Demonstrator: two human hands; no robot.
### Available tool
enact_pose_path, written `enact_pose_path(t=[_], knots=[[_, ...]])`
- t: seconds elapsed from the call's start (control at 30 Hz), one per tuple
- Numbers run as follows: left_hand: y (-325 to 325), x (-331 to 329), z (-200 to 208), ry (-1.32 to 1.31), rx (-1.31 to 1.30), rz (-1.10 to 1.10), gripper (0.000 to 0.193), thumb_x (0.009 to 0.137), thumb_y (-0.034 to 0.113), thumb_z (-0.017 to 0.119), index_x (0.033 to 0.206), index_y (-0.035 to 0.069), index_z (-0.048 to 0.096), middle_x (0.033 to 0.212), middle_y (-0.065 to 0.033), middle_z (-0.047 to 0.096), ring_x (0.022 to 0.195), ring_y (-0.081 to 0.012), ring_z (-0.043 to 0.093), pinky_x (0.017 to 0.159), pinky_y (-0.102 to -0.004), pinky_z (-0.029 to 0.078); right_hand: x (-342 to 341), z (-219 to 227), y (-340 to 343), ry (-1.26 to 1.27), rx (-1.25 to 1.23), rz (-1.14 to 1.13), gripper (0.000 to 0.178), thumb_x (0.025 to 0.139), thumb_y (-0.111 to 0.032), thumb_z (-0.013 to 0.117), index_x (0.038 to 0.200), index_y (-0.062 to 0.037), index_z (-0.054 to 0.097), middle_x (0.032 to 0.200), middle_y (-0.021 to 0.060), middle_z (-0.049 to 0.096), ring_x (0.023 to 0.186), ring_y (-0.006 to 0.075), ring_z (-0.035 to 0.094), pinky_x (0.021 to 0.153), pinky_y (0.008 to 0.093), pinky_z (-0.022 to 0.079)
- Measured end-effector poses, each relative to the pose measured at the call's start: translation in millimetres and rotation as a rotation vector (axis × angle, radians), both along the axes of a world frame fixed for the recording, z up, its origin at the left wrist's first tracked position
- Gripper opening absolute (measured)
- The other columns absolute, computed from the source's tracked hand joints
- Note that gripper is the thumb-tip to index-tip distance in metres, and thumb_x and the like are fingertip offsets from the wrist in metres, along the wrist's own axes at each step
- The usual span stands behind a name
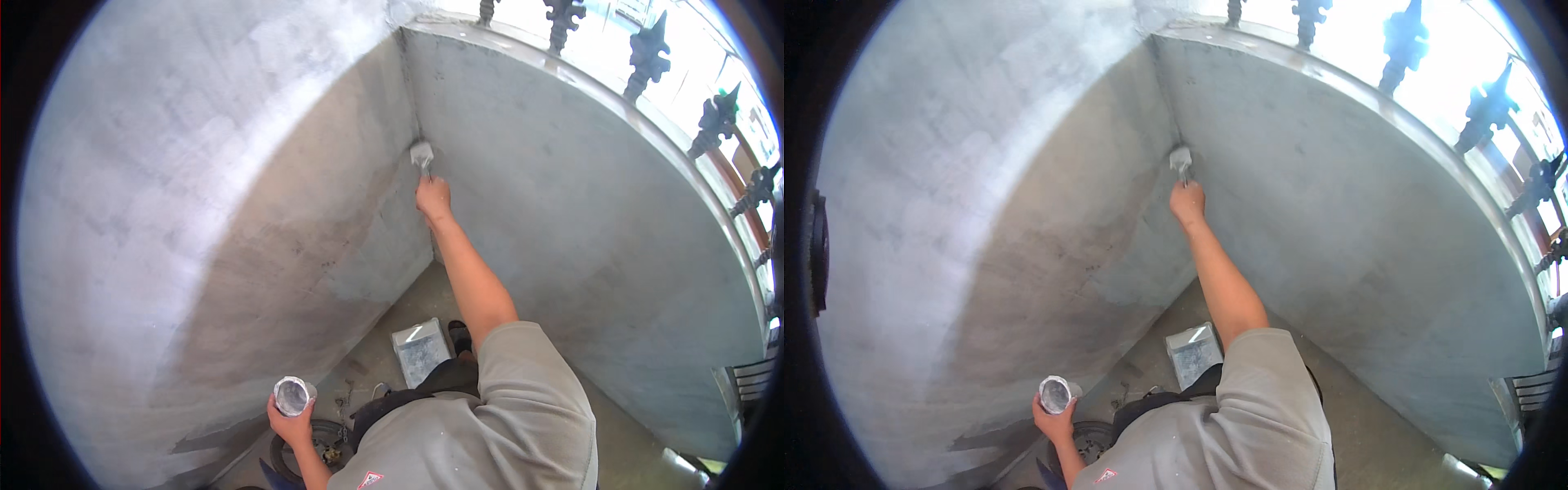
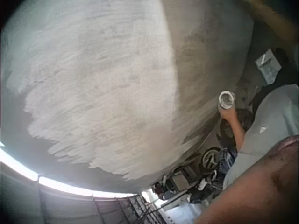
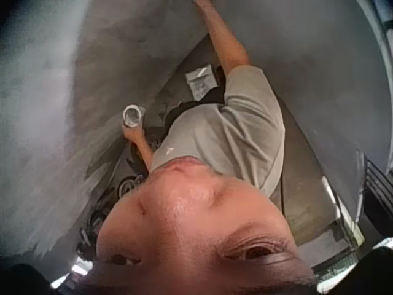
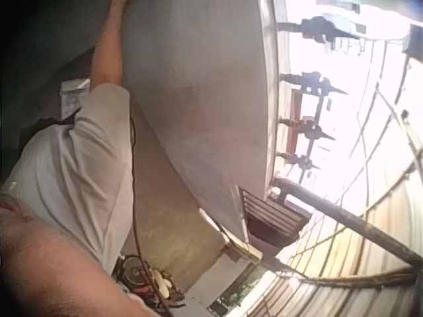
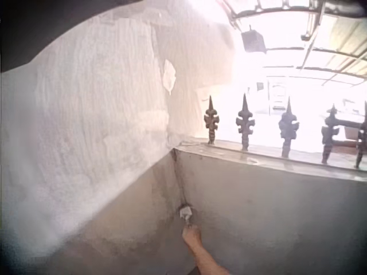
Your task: The person paints wall edges using a paintbrush dipped in a container, pours paint from a paint tray into the container, and paints spots on another wall with the brush.
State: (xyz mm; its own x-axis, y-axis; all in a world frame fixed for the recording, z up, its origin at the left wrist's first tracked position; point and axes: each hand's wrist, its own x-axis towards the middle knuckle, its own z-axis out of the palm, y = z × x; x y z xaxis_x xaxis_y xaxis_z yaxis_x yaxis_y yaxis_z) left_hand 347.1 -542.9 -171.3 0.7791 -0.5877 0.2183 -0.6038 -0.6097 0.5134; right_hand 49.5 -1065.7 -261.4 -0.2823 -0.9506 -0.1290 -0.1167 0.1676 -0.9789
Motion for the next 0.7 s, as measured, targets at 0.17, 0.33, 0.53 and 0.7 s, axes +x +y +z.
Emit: enact_pose_path(t=[0.17, 0.33, 0.53, 0.7], knots=[[5, -3, -2, 0.003, -0.060, 0.011, 0.095, 0.050, 0.018, 0.101, 0.132, -0.003, 0.058, 0.127, -0.0199, 0.066, 0.119, -0.0346, 0.063, 0.105, -0.0434, 0.048, -17, 139, 15, -0.152, -0.561, -0.022, 0.031, 0.100, -0.023, 0.052, 0.100, 0.0030, 0.070, 0.068, 0.0039, 0.058, 0.056, 0.0143, 0.053, 0.051, 0.0334, 0.042], [10, 6, -12, 0.017, -0.080, 0.000, 0.096, 0.051, 0.015, 0.101, 0.134, -0.003, 0.057, 0.129, -0.0188, 0.066, 0.121, -0.0309, 0.063, 0.105, -0.0410, 0.048, -13, 139, -7, -0.108, -0.401, 0.026, 0.038, 0.102, -0.031, 0.052, 0.099, 0.0015, 0.072, 0.073, 0.0098, 0.064, 0.062, 0.0217, 0.061, 0.060, 0.0396, 0.047], [14, 10, -21, 0.082, -0.175, 0.015, 0.094, 0.050, 0.017, 0.101, 0.131, -0.004, 0.058, 0.127, -0.0209, 0.066, 0.120, -0.0355, 0.063, 0.105, -0.0441, 0.048, -11, -33, 10, 0.265, 0.050, 0.062, 0.043, 0.100, -0.035, 0.054, 0.101, 0.0032, 0.073, 0.098, 0.0260, 0.073, 0.099, 0.0447, 0.069, 0.087, 0.0500, 0.053], [16, 12, -20, 0.056, -0.131, 0.003, 0.094, 0.052, 0.015, 0.101, 0.134, -0.004, 0.058, 0.129, -0.0194, 0.066, 0.121, -0.0319, 0.063, 0.106, -0.0418, 0.047, -20, -84, 20, 0.741, 0.167, 0.568, 0.032, 0.092, -0.025, 0.059, 0.087, 0.0033, 0.075, 0.089, 0.0246, 0.074, 0.081, 0.0385, 0.074, 0.077, 0.0481, 0.057]])
